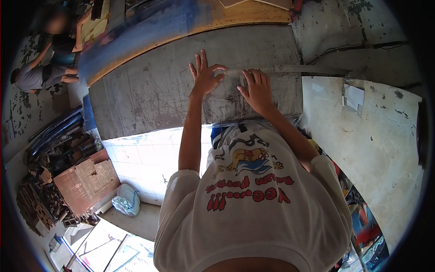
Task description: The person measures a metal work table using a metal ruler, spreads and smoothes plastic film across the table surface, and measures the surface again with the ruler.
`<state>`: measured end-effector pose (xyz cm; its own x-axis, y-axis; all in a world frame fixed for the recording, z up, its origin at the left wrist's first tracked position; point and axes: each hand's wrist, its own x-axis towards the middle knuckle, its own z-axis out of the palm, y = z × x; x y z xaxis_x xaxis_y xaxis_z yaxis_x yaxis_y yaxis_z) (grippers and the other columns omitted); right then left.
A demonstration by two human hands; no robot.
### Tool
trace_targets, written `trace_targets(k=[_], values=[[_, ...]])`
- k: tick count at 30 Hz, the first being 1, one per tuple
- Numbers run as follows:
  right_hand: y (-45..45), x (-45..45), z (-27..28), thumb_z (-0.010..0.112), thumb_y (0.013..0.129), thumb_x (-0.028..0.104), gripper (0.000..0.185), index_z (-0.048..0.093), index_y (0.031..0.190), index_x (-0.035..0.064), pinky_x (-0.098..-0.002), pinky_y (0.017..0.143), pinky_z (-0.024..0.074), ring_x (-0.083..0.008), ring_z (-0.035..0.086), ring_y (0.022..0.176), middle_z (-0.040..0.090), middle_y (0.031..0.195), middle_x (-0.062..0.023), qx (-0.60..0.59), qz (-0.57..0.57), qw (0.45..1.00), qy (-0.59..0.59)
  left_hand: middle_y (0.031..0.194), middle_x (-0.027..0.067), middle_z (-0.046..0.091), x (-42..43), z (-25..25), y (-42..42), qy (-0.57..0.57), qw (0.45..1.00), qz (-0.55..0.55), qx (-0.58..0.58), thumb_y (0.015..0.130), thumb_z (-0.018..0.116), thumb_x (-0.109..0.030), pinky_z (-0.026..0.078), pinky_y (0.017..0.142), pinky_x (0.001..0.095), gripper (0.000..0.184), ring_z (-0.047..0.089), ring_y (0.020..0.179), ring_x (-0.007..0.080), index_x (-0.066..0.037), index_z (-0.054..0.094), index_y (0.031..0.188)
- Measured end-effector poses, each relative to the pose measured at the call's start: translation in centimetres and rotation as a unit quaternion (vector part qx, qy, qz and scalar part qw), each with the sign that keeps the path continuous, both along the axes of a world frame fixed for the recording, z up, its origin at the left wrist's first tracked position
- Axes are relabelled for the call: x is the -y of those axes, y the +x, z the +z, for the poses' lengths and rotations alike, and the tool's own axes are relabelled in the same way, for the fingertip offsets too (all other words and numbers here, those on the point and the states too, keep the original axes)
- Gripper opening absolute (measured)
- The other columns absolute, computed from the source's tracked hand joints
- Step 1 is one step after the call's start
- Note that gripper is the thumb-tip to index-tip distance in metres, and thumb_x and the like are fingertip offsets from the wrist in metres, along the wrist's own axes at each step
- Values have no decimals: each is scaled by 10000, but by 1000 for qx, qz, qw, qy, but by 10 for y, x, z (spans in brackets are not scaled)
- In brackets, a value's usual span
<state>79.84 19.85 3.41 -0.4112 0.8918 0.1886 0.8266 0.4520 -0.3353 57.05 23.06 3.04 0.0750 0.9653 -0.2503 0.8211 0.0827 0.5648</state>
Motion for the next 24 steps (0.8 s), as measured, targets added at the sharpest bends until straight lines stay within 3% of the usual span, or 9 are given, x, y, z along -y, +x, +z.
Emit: trace_targets(k=[7,13,19,24], values=[[4,1,0,645,902,410,582,491,1358,82,-473,1024,375,-333,430,1217,448,1303,-146,4,11,1000,13,1639,136,-56,0,0,-1,-1,1000,0,4,830,702,-340,-126,1158,566,253,-131,1501,333,-370,729,1080],[9,0,-7,639,905,442,584,492,1375,127,-477,1036,373,-342,419,1232,434,1314,-158,-22,13,1000,-18,1639,128,-65,0,2,0,-4,1000,-1,0,840,702,-347,-130,1155,565,250,-135,1501,329,-362,728,1088],[12,0,10,684,853,446,627,486,1355,126,-466,1044,350,-319,417,1219,447,1301,-139,30,4,999,24,1640,122,-69,0,4,1,-12,1000,0,-4,844,705,-339,-139,1152,560,255,-137,1501,328,-352,727,1097],[15,0,-3,679,854,460,587,516,1347,187,-473,1048,333,-313,409,1222,444,1314,-125,-10,-12,1000,10,1639,126,-76,-1,2,1,-13,1000,3,-3,837,702,-331,-142,1156,554,256,-148,1499,323,-365,729,1089]])
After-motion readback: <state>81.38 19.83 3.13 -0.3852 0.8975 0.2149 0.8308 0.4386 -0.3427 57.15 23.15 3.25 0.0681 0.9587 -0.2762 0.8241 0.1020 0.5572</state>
